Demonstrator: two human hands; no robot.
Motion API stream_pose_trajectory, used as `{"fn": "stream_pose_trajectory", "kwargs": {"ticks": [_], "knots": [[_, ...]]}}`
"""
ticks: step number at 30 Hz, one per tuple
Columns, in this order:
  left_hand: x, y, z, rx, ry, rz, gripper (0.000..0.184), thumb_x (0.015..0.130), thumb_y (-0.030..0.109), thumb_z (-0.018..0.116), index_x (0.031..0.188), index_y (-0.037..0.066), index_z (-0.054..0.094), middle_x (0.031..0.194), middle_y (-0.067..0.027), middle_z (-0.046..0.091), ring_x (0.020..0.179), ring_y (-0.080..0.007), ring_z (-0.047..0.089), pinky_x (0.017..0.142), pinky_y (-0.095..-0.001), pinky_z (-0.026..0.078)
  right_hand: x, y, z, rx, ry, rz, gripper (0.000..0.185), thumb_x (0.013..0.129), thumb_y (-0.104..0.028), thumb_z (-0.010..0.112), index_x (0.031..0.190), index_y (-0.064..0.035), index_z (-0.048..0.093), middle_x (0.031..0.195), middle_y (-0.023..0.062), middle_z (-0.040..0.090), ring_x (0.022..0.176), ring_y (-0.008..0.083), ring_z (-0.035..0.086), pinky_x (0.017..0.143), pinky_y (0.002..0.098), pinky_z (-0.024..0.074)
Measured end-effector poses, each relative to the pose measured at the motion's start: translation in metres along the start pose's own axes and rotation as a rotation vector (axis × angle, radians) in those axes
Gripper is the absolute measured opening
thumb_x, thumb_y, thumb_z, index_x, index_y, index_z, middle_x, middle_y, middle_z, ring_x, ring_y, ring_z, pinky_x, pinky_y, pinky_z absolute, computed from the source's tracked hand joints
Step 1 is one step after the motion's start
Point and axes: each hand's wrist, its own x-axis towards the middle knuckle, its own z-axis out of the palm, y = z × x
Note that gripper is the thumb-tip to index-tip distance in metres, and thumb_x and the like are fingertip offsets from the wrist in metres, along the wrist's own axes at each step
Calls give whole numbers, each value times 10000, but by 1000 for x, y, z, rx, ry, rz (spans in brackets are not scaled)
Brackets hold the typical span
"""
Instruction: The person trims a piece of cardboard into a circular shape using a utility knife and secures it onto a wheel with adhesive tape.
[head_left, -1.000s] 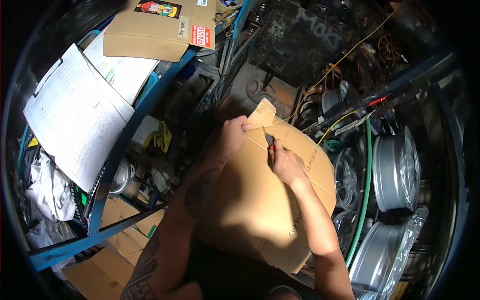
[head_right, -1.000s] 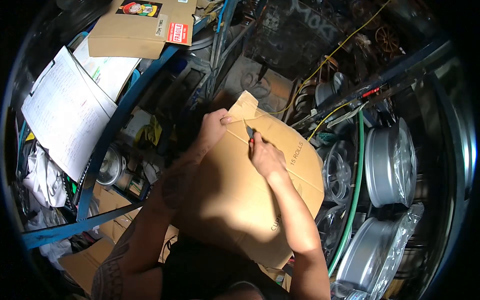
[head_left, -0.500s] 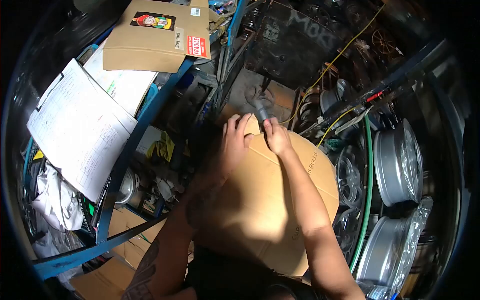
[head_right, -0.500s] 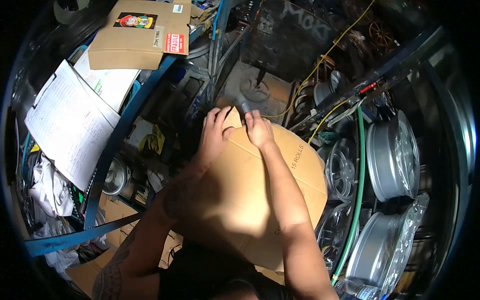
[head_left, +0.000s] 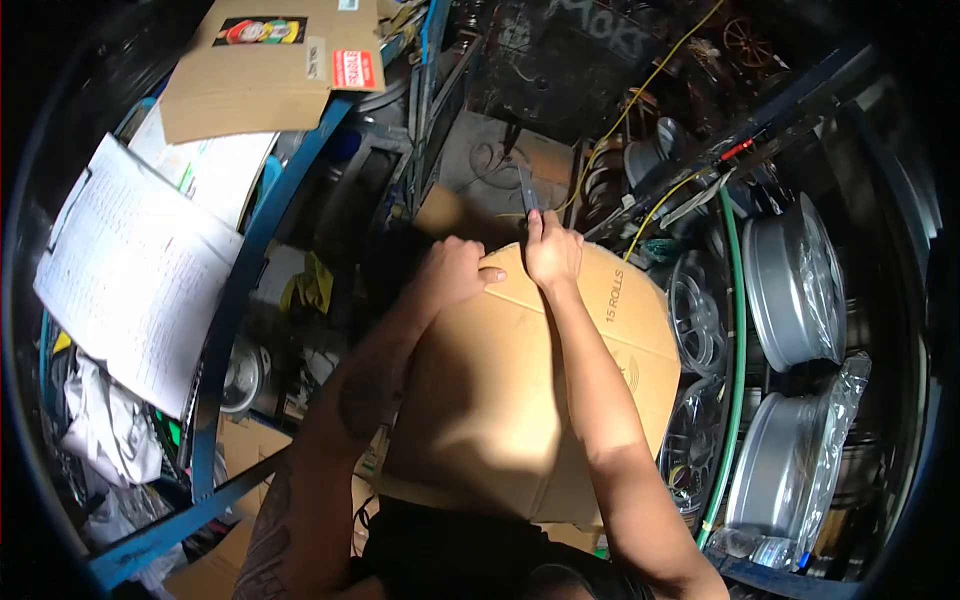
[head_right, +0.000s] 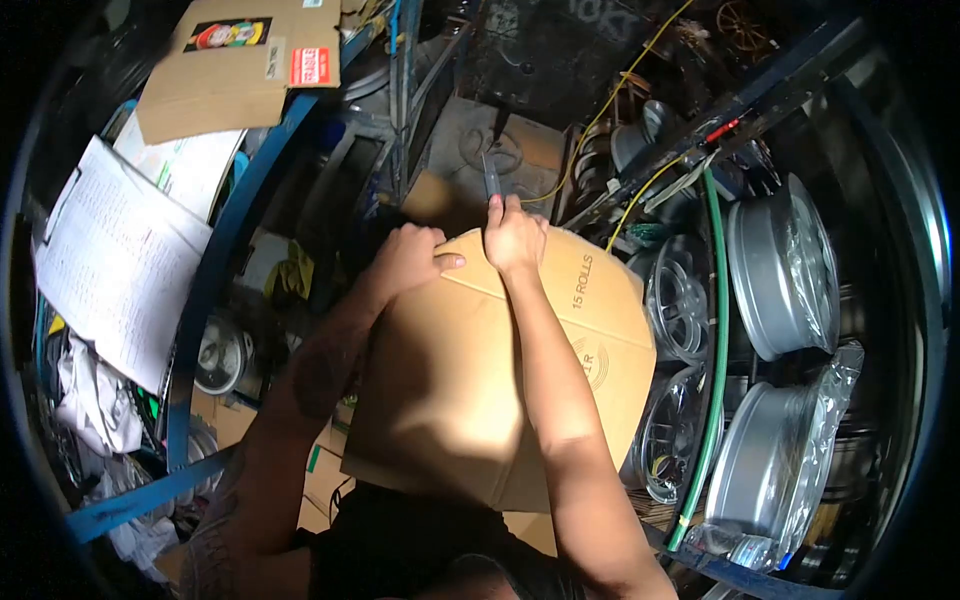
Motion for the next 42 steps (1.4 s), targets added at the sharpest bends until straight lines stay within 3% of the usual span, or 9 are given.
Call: {"fn": "stream_pose_trajectory", "kwargs": {"ticks": [5,12,21,26,31,34,37,39,42], "knots": [[-4,-28,-13,-31,-196,-44,548,812,480,798,748,-56,709,696,-257,661,682,-406,693,671,-471,528,-6,-33,2,47,-70,-83,485,1067,-472,402,1105,-72,673,998,268,735,1034,468,651,1018,511,440],[-70,-23,-10,26,-381,-144,729,788,611,782,905,-107,734,840,-287,718,790,-424,721,751,-486,553,-47,-46,12,379,-56,-322,423,1054,-458,484,1047,-85,683,947,232,739,940,438,683,852,522,519],[-185,66,36,-551,-562,-470,363,989,300,680,1000,-61,714,712,-134,726,579,-212,717,539,-322,579,-128,-44,4,1243,-272,-223,267,1081,-300,561,1031,-55,654,750,25,686,676,68,574,627,266,456],[-237,120,103,-807,-421,-477,350,1013,228,624,1198,-69,638,1045,-172,742,850,-246,764,691,-364,625,-168,-21,-8,1387,-403,-247,260,1091,-282,556,1068,-30,615,820,54,687,692,98,621,656,276,499],[-259,144,95,-333,-651,144,462,1031,217,562,1419,-29,519,1175,-147,744,1169,-231,689,979,-365,554,-202,14,-20,1538,33,-25,328,1095,-353,538,1066,-34,611,714,40,626,632,128,619,614,308,504],[-198,125,19,-466,-1217,80,382,1037,183,541,1363,-7,600,1179,-135,748,1155,-241,693,1055,-370,503,-201,54,-34,1603,169,194,312,1109,-351,507,1012,-59,557,719,35,597,608,113,573,583,306,480],[-109,62,-25,-485,-932,354,305,1056,170,499,1115,-7,740,1137,-117,758,1096,-233,709,1012,-359,523,-199,82,-33,1452,241,259,274,1110,-335,505,981,-94,528,722,38,589,556,124,541,524,311,458],[-53,64,-30,-754,-600,-22,295,1057,194,526,1074,-5,743,1057,-100,764,952,-199,726,905,-340,561,-197,89,-36,1620,219,252,254,1112,-320,500,979,-104,515,722,32,571,544,126,528,526,300,457],[45,81,-15,26,13,236,325,1033,281,577,1103,-5,716,959,-174,760,964,-315,739,861,-401,548,-196,91,-48,1511,209,163,255,1115,-312,493,986,-94,515,750,25,567,586,103,519,562,270,448]]}}
